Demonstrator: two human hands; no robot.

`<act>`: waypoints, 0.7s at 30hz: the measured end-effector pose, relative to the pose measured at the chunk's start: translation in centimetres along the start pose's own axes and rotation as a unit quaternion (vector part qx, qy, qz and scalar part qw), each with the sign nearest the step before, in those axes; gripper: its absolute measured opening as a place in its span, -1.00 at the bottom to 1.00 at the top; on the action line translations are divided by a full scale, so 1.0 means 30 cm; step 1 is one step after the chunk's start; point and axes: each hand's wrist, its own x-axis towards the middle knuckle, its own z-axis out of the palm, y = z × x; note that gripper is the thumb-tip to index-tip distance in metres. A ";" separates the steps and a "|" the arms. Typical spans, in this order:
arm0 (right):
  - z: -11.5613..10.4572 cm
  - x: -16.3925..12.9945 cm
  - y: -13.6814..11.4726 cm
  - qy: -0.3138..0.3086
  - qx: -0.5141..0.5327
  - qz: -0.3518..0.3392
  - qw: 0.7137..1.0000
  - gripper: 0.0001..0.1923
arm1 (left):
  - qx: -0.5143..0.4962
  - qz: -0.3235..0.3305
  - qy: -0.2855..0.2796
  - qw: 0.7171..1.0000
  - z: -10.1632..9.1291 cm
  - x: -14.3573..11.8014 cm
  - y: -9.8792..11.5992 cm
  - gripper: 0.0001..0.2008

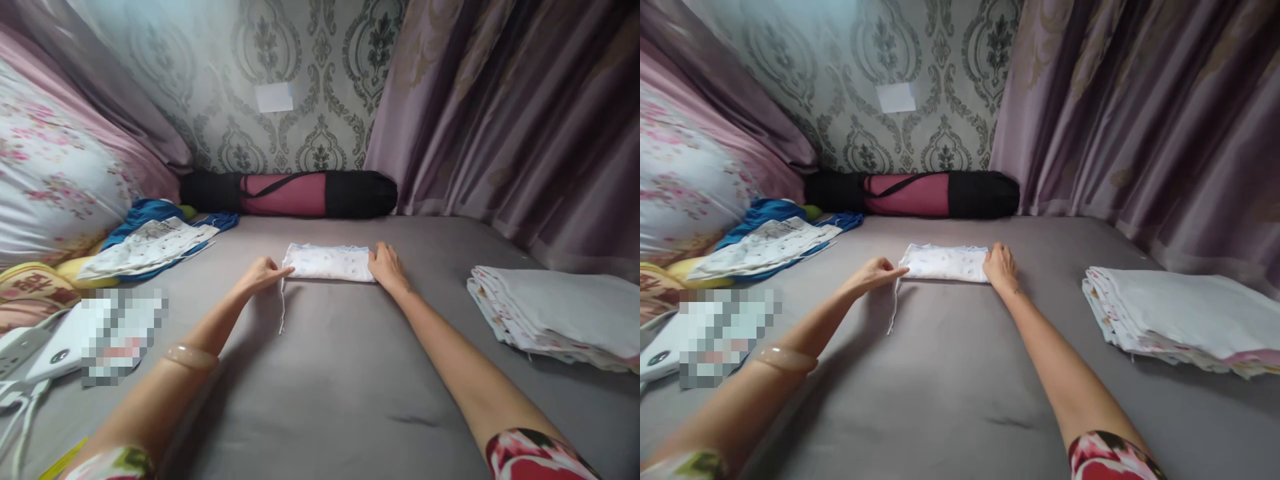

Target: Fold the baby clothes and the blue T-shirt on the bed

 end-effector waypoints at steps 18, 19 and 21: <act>-0.011 -0.063 -0.067 -0.018 0.010 -0.140 0.990 -0.61 | 0.088 0.112 0.190 0.971 -0.070 0.114 -0.076 -0.73; -0.001 -0.070 -0.081 -0.021 0.007 -0.168 0.986 -0.58 | 0.087 0.142 0.189 0.968 -0.033 0.113 -0.043 -0.72; 0.025 -0.089 -0.115 -0.036 0.000 -0.224 0.974 -0.53 | 0.085 0.243 0.157 0.953 0.052 0.103 0.026 -0.71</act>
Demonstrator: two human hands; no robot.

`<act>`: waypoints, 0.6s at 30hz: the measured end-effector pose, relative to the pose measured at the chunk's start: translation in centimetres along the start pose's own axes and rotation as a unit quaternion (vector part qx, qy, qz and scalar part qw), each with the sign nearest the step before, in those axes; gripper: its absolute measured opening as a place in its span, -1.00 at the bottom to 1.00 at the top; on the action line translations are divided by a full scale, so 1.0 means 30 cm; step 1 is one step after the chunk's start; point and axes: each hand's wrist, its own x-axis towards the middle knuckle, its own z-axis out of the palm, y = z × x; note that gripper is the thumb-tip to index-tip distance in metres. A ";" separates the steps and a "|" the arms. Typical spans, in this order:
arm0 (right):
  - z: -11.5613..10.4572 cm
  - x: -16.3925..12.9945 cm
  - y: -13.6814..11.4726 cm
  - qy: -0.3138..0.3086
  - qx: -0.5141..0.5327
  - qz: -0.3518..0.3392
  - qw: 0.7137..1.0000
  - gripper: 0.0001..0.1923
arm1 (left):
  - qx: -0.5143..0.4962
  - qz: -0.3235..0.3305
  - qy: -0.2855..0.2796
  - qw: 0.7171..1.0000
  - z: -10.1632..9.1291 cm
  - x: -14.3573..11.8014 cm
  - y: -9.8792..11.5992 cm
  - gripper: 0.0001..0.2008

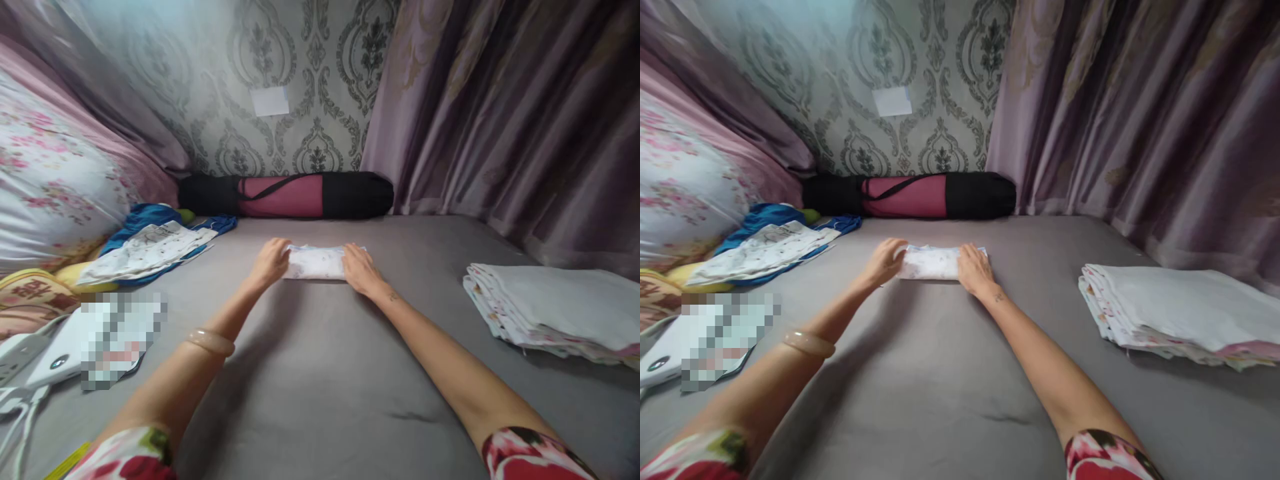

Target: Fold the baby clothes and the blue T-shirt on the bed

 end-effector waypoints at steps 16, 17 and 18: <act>0.102 0.037 -0.042 -0.094 0.013 -0.048 0.994 -0.41 | 0.098 -0.013 -0.237 0.966 0.162 0.011 0.198 -0.41; 0.106 0.035 -0.039 -0.096 0.016 -0.045 0.994 -0.41 | 0.099 -0.016 -0.238 0.966 0.165 0.011 0.198 -0.40; 0.110 0.034 -0.036 -0.098 0.019 -0.043 0.994 -0.41 | 0.098 -0.019 -0.243 0.965 0.166 0.013 0.196 -0.39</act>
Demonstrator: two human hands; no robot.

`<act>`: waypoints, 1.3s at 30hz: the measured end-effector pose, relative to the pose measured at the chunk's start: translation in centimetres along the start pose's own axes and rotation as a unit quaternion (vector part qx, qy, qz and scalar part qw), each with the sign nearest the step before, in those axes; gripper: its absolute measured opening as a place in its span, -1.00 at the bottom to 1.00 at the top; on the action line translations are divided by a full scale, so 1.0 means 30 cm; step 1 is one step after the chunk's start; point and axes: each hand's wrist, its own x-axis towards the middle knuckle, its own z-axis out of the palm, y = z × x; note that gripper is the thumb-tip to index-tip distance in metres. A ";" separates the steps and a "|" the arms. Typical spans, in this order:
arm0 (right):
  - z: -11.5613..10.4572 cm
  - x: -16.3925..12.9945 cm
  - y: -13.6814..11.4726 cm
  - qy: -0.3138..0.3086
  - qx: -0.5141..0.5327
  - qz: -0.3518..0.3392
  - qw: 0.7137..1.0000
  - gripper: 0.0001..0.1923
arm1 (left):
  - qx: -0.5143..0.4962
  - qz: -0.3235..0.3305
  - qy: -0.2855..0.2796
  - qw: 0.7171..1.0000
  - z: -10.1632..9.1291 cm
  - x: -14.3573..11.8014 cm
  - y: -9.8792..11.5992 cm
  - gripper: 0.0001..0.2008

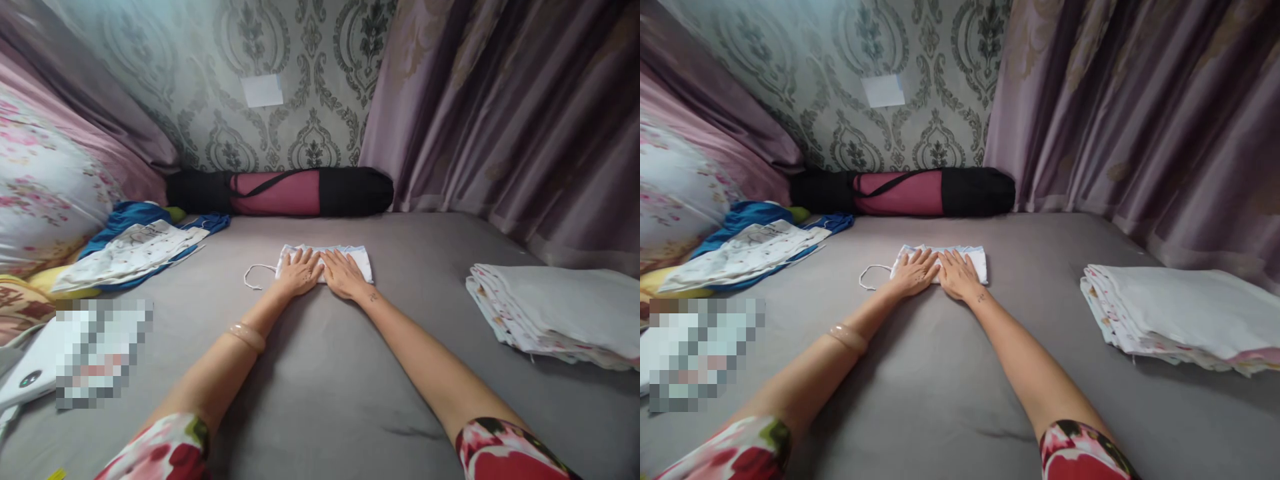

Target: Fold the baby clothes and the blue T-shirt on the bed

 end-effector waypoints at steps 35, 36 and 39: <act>-0.038 0.035 -0.021 -0.005 -0.005 0.053 0.999 -0.41 | 0.003 -0.064 0.087 0.994 -0.007 0.008 0.022 -0.44; -0.032 0.033 -0.020 -0.008 -0.010 0.053 0.998 -0.41 | 0.001 -0.065 0.077 0.995 -0.005 0.009 0.021 -0.43; -0.014 0.033 -0.022 -0.004 -0.020 0.055 0.998 -0.43 | -0.004 -0.070 0.065 0.995 -0.002 0.014 0.018 -0.42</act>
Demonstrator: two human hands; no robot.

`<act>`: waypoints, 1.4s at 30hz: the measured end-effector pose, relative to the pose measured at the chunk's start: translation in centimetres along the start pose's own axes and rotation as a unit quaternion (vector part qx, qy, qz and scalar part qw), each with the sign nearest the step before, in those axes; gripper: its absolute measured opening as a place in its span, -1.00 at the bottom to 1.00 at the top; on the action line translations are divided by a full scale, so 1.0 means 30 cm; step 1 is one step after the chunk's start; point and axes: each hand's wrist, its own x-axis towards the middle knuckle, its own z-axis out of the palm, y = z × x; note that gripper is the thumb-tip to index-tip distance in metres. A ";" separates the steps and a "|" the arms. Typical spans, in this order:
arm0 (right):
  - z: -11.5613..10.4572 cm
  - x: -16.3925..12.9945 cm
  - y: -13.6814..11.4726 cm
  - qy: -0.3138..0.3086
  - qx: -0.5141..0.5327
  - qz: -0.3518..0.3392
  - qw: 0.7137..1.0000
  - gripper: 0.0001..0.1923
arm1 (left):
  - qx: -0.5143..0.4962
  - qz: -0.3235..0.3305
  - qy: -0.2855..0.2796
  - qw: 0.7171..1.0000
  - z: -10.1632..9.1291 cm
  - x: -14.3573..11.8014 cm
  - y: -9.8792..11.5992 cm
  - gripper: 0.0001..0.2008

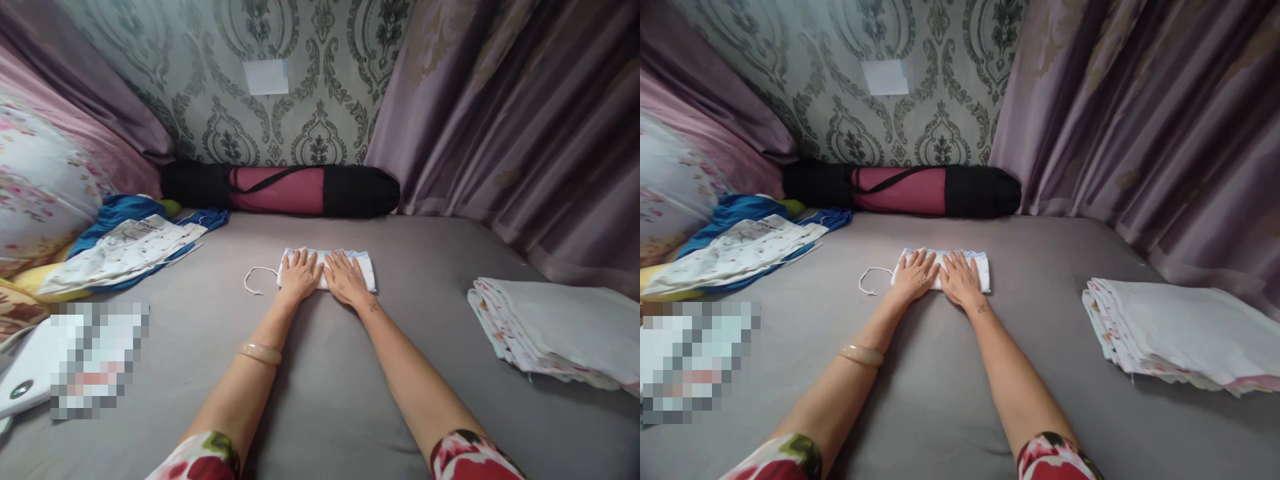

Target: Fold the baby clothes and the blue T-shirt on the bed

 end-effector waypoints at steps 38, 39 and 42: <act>-0.020 -0.004 0.174 -0.009 0.004 0.110 0.994 -0.32 | -0.043 -0.031 -0.025 0.998 0.030 0.041 -0.175 -0.33; -0.016 -0.004 0.181 -0.005 0.003 0.112 0.994 -0.32 | -0.046 -0.032 -0.031 0.998 0.029 0.040 -0.178 -0.33; -0.006 0.001 0.193 -0.001 -0.003 0.109 0.994 -0.31 | -0.060 -0.036 -0.052 0.996 0.026 0.041 -0.177 -0.31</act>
